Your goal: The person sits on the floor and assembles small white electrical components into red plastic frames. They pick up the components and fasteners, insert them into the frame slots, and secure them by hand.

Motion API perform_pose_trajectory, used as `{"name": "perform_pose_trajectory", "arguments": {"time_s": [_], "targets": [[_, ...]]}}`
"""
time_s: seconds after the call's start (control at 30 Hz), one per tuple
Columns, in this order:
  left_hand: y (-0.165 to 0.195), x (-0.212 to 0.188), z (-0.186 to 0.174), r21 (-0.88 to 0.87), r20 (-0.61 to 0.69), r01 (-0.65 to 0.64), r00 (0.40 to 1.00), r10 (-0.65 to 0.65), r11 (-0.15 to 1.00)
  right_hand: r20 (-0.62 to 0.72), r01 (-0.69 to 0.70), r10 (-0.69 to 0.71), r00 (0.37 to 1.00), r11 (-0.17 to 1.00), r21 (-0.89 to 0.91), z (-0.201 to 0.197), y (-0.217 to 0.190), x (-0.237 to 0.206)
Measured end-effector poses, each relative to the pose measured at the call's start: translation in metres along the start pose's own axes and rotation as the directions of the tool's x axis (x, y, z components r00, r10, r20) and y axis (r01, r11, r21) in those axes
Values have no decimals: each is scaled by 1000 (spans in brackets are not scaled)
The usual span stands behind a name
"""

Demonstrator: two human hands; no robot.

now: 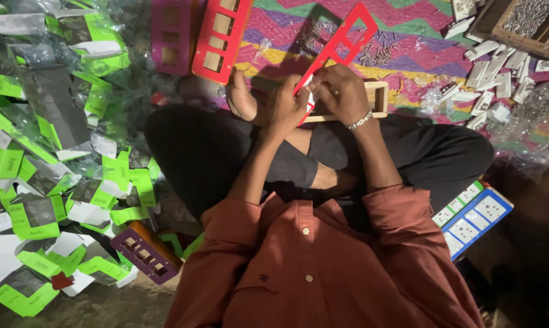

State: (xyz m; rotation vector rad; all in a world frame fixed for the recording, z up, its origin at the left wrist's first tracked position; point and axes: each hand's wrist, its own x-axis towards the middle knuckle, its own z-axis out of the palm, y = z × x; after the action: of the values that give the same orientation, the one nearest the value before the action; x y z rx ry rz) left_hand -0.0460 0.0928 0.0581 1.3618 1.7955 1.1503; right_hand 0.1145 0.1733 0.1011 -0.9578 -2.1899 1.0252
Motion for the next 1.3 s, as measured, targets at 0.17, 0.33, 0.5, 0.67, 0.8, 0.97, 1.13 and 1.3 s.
{"name": "perform_pose_trajectory", "arguments": {"time_s": [0.17, 0.33, 0.5, 0.67, 0.8, 0.97, 1.13, 1.3], "targets": [[7, 0, -1, 31, 19, 26, 999, -27, 999, -58, 208, -229, 972, 947, -243, 5, -9, 0], [1, 2, 0, 132, 42, 34, 998, -40, 991, -22, 186, -201, 979, 937, -296, 9, -14, -3], [-9, 2, -3, 170, 25, -70, 997, 67, 983, 134, 210, -164, 977, 836, -508, 20, -6, -2], [-3, 3, 3, 234, 80, 17, 996, -36, 972, 286, 209, -59, 956, 820, -532, 16, 24, 9], [0, 6, 0, 187, 69, -17, 998, 4, 982, 158, 84, -32, 987, 940, -331, 17, 25, 10], [1, 5, -2, 210, 105, 40, 993, -63, 977, 105, 103, -85, 991, 978, -182, 4, 2, 16], [-3, 6, -2, 170, -7, 105, 994, -106, 980, 205, 153, -108, 973, 964, -219, -26, 3, 12], [-7, 8, -6, 48, -68, 163, 985, -159, 985, 255, 33, 60, 965, 938, -346, -101, 74, 12]]}}
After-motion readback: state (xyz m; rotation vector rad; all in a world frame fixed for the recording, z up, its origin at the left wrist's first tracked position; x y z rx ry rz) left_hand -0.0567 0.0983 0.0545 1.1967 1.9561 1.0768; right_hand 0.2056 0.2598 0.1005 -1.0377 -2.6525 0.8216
